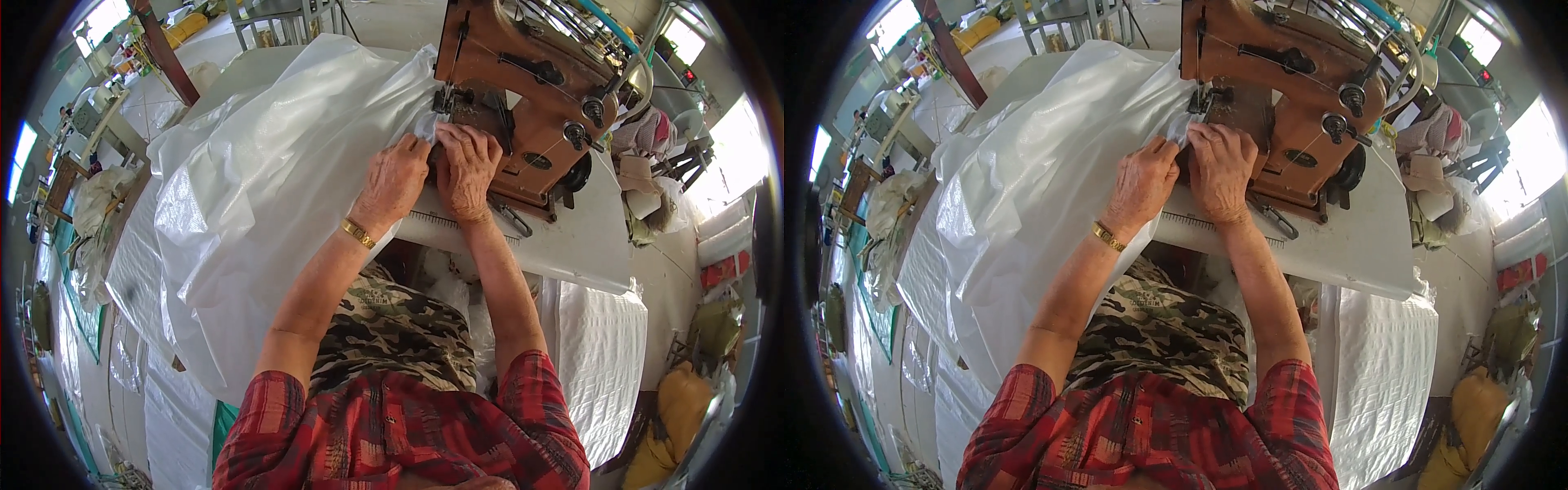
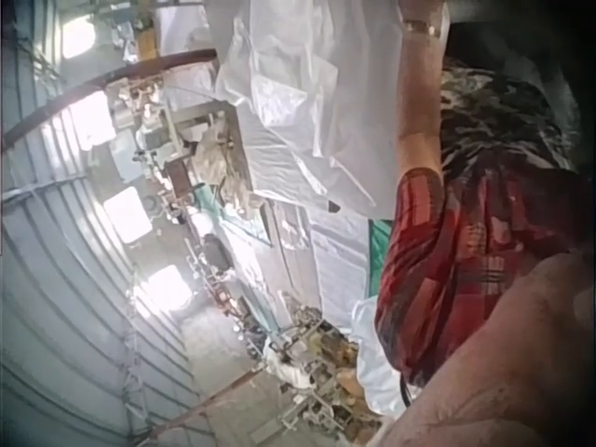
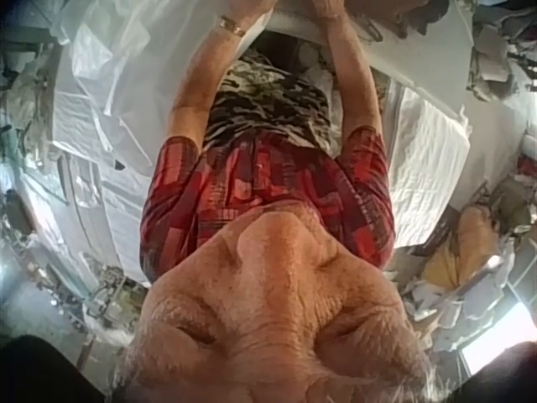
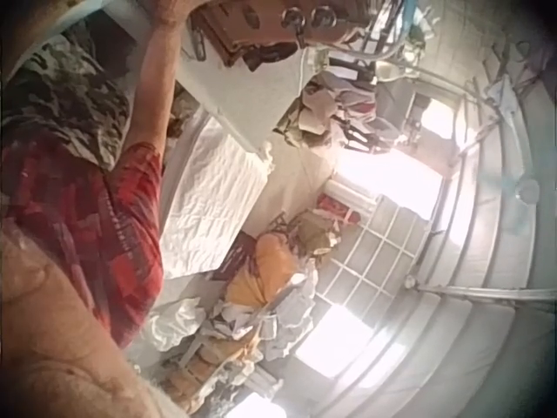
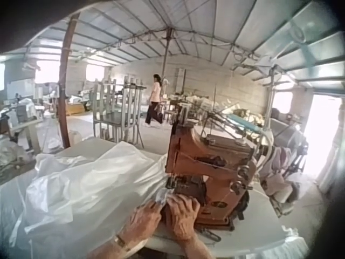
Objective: Sewing and folding large white woven plastic bags using an industrial sewing machine.
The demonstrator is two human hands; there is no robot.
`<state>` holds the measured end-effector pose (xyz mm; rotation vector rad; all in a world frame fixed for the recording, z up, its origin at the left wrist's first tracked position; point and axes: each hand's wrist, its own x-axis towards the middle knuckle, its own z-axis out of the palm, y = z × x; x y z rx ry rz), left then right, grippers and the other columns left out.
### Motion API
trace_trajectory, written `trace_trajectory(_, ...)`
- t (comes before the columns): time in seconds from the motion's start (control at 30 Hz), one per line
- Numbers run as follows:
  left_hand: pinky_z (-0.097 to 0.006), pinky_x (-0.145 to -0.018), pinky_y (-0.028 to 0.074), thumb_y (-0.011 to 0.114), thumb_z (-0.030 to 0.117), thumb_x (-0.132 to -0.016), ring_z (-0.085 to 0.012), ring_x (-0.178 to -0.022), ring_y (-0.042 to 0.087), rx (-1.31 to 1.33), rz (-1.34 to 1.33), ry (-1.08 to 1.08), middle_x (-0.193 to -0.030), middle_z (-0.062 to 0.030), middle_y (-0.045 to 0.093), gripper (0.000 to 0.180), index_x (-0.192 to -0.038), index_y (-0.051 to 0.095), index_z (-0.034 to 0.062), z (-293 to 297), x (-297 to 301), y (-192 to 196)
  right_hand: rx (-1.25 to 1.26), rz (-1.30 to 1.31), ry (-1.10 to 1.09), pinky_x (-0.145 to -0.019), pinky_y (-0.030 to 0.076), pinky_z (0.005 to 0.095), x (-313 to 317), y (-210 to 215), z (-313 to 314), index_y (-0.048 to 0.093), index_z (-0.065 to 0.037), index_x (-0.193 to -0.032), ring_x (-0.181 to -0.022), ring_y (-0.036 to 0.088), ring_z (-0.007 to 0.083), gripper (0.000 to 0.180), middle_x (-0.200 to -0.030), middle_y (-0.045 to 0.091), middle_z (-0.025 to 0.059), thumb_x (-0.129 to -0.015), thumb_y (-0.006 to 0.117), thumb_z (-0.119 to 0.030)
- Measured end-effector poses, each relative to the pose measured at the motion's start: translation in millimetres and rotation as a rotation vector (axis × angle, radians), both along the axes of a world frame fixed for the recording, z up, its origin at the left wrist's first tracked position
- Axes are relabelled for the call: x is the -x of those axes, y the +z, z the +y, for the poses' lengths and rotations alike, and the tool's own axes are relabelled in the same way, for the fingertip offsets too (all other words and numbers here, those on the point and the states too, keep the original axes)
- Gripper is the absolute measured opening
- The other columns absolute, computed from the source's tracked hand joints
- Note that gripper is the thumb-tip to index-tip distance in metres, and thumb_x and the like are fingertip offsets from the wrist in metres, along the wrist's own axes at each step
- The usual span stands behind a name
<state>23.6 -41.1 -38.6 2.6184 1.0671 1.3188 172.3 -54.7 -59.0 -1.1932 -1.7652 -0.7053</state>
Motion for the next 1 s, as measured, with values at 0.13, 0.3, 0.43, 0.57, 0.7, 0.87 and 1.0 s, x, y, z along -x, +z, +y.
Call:
trace_trajectory(0.13, -0.042, -0.069, 0.052, 0.059, 0.004, -0.080, -0.0337, -0.082, 0.063, 0.034, 0.139, 0.037, -0.088, -0.0145, 0.058, 0.013, -0.091, 0.056, 0.0004, 2.4, -2.4, 8.9, 0.026, -0.005, -0.061, -0.098, 0.033, 0.0453, 1.1, -1.5, 0.2, 0.056, -0.011, -0.116, -0.112, 0.052, 0.0234, 0.046, -0.120, 0.059, -0.0005, -0.072, 0.065, -0.006)
trace_trajectory(0.3, -0.043, -0.069, 0.051, 0.059, 0.005, -0.080, -0.0342, -0.083, 0.063, 0.050, 0.130, 0.039, -0.089, -0.0147, 0.058, 0.012, -0.091, 0.057, -0.0002, 1.8, -1.4, 8.6, 0.026, -0.004, -0.073, -0.098, 0.033, 0.0441, 2.7, -2.0, 0.5, 0.056, -0.011, -0.116, -0.113, 0.051, 0.0239, 0.046, -0.121, 0.059, -0.0006, -0.071, 0.066, -0.007)
trace_trajectory(0.43, -0.044, -0.070, 0.051, 0.059, 0.005, -0.080, -0.0344, -0.083, 0.063, 0.063, 0.148, 0.034, -0.089, -0.0148, 0.058, 0.013, -0.092, 0.056, -0.0002, 2.7, -0.5, 10.4, 0.025, 0.004, -0.057, -0.099, 0.033, 0.0435, 1.4, 0.0, 0.3, 0.056, -0.011, -0.116, -0.113, 0.051, 0.0239, 0.047, -0.121, 0.059, -0.0005, -0.070, 0.067, -0.007)
trace_trajectory(0.57, -0.046, -0.064, 0.049, 0.057, 0.003, -0.078, -0.0357, -0.075, 0.061, 0.000, 0.052, 0.039, -0.082, -0.0128, 0.056, 0.009, -0.086, 0.054, 0.0029, 4.5, -0.4, 6.3, 0.042, 0.008, -0.062, -0.099, 0.032, 0.0433, 3.8, 0.5, 0.5, 0.056, -0.011, -0.115, -0.113, 0.051, 0.0232, 0.043, -0.121, 0.059, -0.0003, -0.073, 0.065, -0.009)
trace_trajectory(0.7, -0.046, -0.064, 0.049, 0.057, 0.003, -0.078, -0.0361, -0.076, 0.061, 0.003, 0.043, 0.021, -0.083, -0.0132, 0.057, 0.008, -0.085, 0.054, 0.0025, 4.0, -4.2, 8.2, 0.052, 0.001, -0.101, -0.099, 0.032, 0.0429, 4.2, -0.6, -0.6, 0.057, -0.011, -0.115, -0.114, 0.051, 0.0223, 0.039, -0.121, 0.059, -0.0002, -0.077, 0.064, -0.012)
trace_trajectory(0.87, -0.047, -0.064, 0.049, 0.057, 0.003, -0.078, -0.0360, -0.076, 0.061, -0.009, 0.053, 0.030, -0.083, -0.0130, 0.057, 0.007, -0.085, 0.054, 0.0025, 8.2, -5.4, 9.7, 0.075, 0.032, -0.073, -0.100, 0.030, 0.0437, 6.3, -0.1, 0.1, 0.056, -0.012, -0.119, -0.114, 0.051, 0.0230, 0.037, -0.123, 0.059, 0.0008, -0.083, 0.060, -0.012)
trace_trajectory(1.0, -0.048, -0.064, 0.048, 0.057, 0.005, -0.080, -0.0365, -0.075, 0.061, 0.002, 0.058, 0.020, -0.083, -0.0128, 0.059, 0.008, -0.087, 0.055, 0.0034, 11.1, -2.6, 12.1, 0.055, 0.005, -0.082, -0.099, 0.031, 0.0437, 3.7, -1.5, 0.4, 0.056, -0.012, -0.120, -0.113, 0.052, 0.0240, 0.037, -0.121, 0.059, 0.0022, -0.083, 0.060, -0.012)
